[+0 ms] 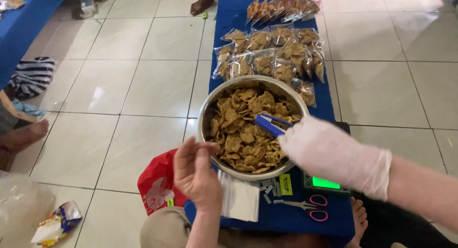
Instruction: Manually filling small plastic bags with fried snacks from a large bowl and weighing them on a digital scale for portion control.
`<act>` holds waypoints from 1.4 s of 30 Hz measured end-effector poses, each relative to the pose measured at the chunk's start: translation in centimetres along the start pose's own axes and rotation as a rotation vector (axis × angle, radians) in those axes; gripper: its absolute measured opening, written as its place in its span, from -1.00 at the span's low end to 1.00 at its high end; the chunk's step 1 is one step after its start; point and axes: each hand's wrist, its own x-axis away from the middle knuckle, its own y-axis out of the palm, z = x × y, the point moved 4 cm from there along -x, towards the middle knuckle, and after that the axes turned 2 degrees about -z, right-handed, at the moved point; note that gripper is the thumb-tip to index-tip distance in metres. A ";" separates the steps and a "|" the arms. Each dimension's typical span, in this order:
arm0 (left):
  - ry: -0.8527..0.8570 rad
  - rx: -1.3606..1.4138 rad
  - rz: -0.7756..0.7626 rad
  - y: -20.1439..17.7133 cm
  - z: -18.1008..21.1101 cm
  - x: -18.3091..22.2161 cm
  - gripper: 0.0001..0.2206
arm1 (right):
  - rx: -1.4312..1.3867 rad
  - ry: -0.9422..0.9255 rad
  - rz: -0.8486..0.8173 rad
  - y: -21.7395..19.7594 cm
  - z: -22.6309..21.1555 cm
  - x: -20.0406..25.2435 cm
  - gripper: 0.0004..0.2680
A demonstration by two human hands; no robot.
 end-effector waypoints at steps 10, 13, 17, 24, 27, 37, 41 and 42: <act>-0.180 -0.977 -0.166 -7.5 1.2 3.4 -0.95 | -0.050 -0.143 0.083 3.7 -4.7 -0.4 -0.84; -0.132 -1.136 -0.243 -7.3 0.3 4.8 -0.95 | -0.088 -0.122 0.043 4.2 -4.9 -0.4 -0.90; -0.389 -1.466 -0.447 -7.9 -2.6 5.3 -0.54 | -0.083 -0.112 0.037 3.6 -5.0 -0.4 -0.90; -0.776 -1.306 -0.380 -7.4 -1.6 3.7 -0.70 | -0.023 -0.088 0.005 3.9 -5.2 -0.3 -0.89; -0.842 -1.144 -0.289 -7.8 -1.6 3.9 -0.82 | -0.018 -0.084 0.007 3.8 -5.2 -0.3 -0.89; -0.775 -0.742 -0.119 -9.1 -1.5 4.4 -0.92 | -0.027 -0.099 -0.006 4.0 -5.1 -0.2 -0.92; -0.796 -0.740 -0.103 -8.9 -1.0 4.4 -0.83 | -0.063 -0.087 -0.002 4.0 -5.1 -0.3 -0.90; -0.822 -0.749 -0.093 -8.7 -0.9 4.4 -0.81 | -0.038 -0.089 -0.012 4.1 -5.1 -0.3 -0.91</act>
